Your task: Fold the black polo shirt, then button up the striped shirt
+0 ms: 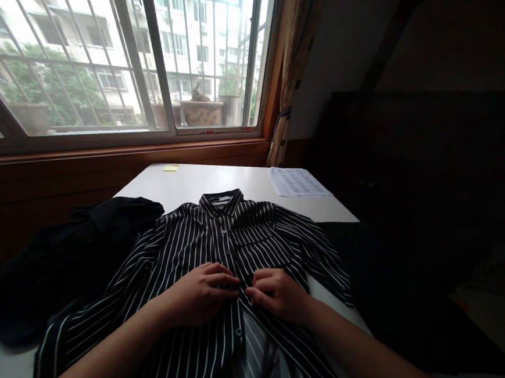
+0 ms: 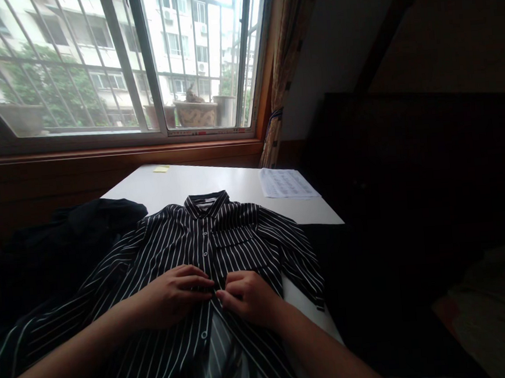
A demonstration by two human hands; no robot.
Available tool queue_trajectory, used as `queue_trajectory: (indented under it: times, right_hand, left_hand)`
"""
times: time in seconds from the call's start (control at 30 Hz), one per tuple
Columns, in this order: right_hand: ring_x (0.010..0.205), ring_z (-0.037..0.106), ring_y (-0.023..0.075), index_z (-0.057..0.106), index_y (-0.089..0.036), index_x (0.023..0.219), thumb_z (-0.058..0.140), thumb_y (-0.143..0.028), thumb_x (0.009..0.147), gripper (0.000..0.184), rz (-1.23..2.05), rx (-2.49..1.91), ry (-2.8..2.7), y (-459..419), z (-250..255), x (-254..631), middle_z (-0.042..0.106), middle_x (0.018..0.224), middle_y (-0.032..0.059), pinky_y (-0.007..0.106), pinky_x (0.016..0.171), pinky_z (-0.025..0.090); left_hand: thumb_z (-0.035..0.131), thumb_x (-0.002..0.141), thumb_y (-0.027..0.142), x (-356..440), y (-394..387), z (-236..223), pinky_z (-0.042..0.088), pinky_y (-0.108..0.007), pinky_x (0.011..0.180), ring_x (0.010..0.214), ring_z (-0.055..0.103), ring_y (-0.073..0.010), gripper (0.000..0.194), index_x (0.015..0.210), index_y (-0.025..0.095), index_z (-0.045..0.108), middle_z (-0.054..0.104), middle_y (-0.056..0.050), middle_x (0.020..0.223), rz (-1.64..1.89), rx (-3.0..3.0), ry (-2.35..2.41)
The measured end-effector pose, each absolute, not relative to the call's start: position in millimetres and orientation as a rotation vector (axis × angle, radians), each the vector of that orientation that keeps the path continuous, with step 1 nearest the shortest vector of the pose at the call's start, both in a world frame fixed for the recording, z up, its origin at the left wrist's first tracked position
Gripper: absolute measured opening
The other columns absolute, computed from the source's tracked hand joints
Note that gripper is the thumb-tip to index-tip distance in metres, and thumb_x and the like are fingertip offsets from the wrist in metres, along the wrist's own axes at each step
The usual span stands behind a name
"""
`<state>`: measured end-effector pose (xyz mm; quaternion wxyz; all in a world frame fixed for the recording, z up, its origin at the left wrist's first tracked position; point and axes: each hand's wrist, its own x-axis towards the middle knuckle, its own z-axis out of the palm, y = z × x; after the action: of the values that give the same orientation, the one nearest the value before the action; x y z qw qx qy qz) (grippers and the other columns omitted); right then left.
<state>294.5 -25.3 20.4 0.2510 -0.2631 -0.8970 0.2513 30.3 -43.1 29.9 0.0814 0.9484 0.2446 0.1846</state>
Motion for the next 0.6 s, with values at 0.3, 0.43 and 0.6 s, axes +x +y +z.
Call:
queue_trajectory:
  times: [0.3,0.43,0.6]
  right_hand:
    - [0.069,0.058,0.0121,0.071,-0.017,0.073,0.051,-0.033,0.100,0.037,0.693,-0.731,-2.452,-25.8,20.1,295.1,0.063,0.076,0.0019,0.025,0.068,0.044]
    - [0.068,0.057,0.0118,0.069,-0.017,0.072,0.052,-0.032,0.100,0.035,0.677,-0.725,-2.470,-25.3,20.9,294.7,0.062,0.075,0.0015,0.025,0.066,0.043]
    - [0.069,0.057,0.0119,0.069,-0.017,0.074,0.052,-0.031,0.100,0.034,0.683,-0.731,-2.483,-24.9,23.2,294.1,0.062,0.077,0.0020,0.025,0.067,0.044]
  left_hand:
    - [0.059,0.083,0.006,26.3,-40.0,27.5,0.051,-0.039,0.093,0.110,0.058,-0.0212,0.043,0.117,0.031,0.069,0.066,-0.001,0.125,0.640,2.648,0.750]
    - [0.057,0.085,0.004,25.8,-38.2,28.6,0.050,-0.037,0.094,0.107,0.060,-0.0188,0.037,0.111,0.028,0.070,0.067,-0.002,0.120,0.671,2.553,0.722]
    - [0.054,0.089,0.006,24.4,-34.8,28.4,0.050,-0.034,0.092,0.101,0.061,-0.0176,0.033,0.113,0.025,0.068,0.068,-0.004,0.110,0.681,2.448,0.696]
